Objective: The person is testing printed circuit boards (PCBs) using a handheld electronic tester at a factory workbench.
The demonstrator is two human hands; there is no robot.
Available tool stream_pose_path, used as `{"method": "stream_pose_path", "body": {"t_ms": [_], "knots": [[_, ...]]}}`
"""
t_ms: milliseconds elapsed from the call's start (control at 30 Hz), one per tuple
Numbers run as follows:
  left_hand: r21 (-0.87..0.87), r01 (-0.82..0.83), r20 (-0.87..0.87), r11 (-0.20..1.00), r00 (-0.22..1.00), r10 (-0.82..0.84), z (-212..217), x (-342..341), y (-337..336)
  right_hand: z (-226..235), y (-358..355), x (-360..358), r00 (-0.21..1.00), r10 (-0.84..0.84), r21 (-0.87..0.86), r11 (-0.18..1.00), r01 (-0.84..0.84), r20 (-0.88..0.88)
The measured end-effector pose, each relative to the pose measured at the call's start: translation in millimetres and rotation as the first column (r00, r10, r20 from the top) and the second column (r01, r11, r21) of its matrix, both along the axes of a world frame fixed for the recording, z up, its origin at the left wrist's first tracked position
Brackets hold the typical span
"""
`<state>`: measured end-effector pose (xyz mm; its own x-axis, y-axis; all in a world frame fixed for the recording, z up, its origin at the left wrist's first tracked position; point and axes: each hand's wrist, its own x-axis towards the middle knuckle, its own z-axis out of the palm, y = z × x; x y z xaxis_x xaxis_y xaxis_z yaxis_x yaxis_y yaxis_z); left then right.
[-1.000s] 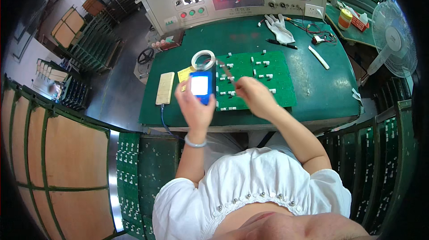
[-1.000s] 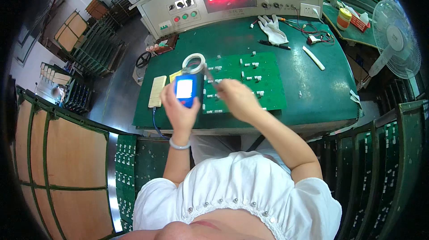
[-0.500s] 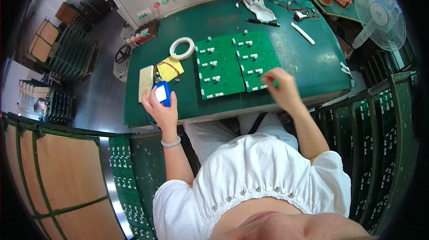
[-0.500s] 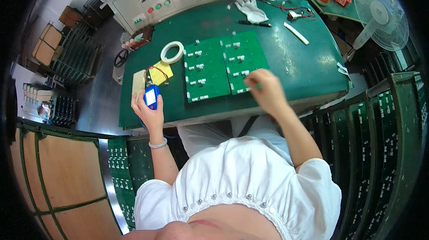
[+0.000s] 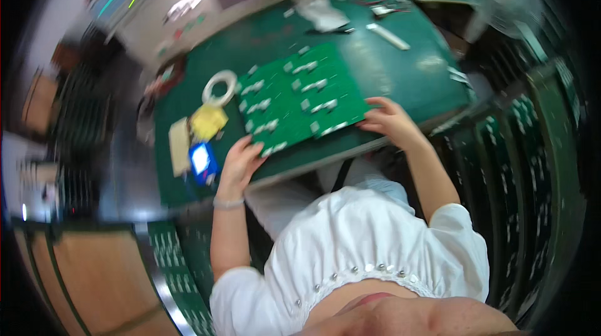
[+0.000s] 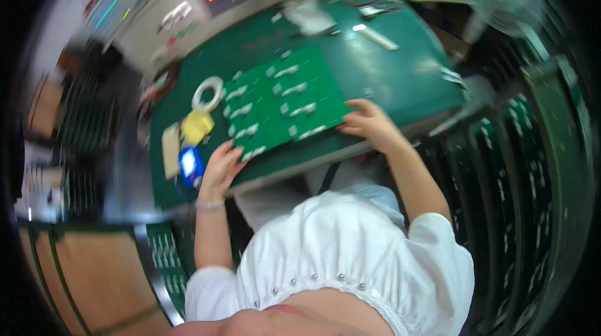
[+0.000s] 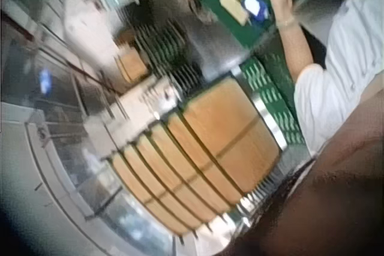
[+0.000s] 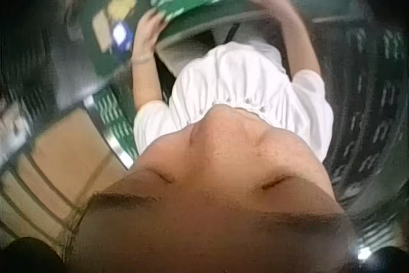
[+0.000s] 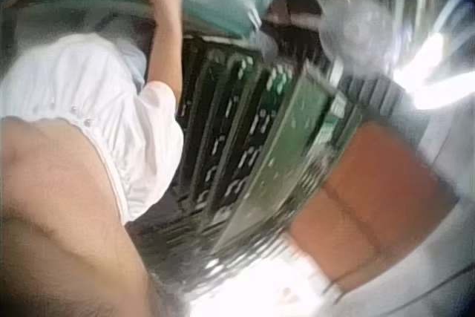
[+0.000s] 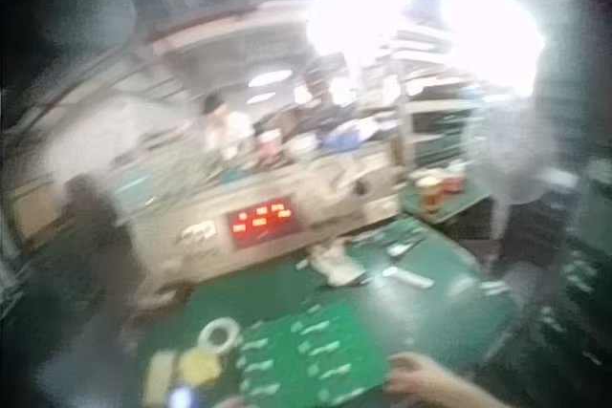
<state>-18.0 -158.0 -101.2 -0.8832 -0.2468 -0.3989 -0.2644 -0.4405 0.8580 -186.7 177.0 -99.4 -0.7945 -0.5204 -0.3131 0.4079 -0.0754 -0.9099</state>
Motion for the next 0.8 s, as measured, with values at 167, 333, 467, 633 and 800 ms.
{"method": "stream_pose_path", "body": {"t_ms": [167, 333, 467, 633, 800], "knots": [[0.040, -0.058, 0.006, 0.997, 0.998, 0.058, 1.9, 13.7, -8.4, -19.8, -13.4, -8.9, 0.992, 0.120, -0.081, 0.990, -0.117, 0.041], [0.022, -0.023, -0.002, 0.999, 1.000, 0.023, -0.3, 5.1, -11.0, -10.2, -24.0, -5.3, 0.993, 0.111, 0.036, 0.993, -0.110, -0.032], [-0.011, -0.051, -0.027, 0.999, 0.998, 0.051, 4.9, -0.9, -2.4, -2.2, -28.2, -4.3, 0.992, 0.105, 0.092, 0.991, -0.098, -0.072], [-0.018, -0.018, -0.079, 1.000, 0.997, 0.017, 6.1, -2.5, -9.3, 2.1, -27.0, -9.4, 0.996, 0.077, -0.064, 0.995, -0.074, 0.051], [0.093, -0.034, -0.061, 0.995, 0.997, 0.040, 22.2, -3.4, -19.0, 25.3, 9.0, -8.5, 0.986, 0.032, -0.315, 0.949, 0.021, 0.163]]}}
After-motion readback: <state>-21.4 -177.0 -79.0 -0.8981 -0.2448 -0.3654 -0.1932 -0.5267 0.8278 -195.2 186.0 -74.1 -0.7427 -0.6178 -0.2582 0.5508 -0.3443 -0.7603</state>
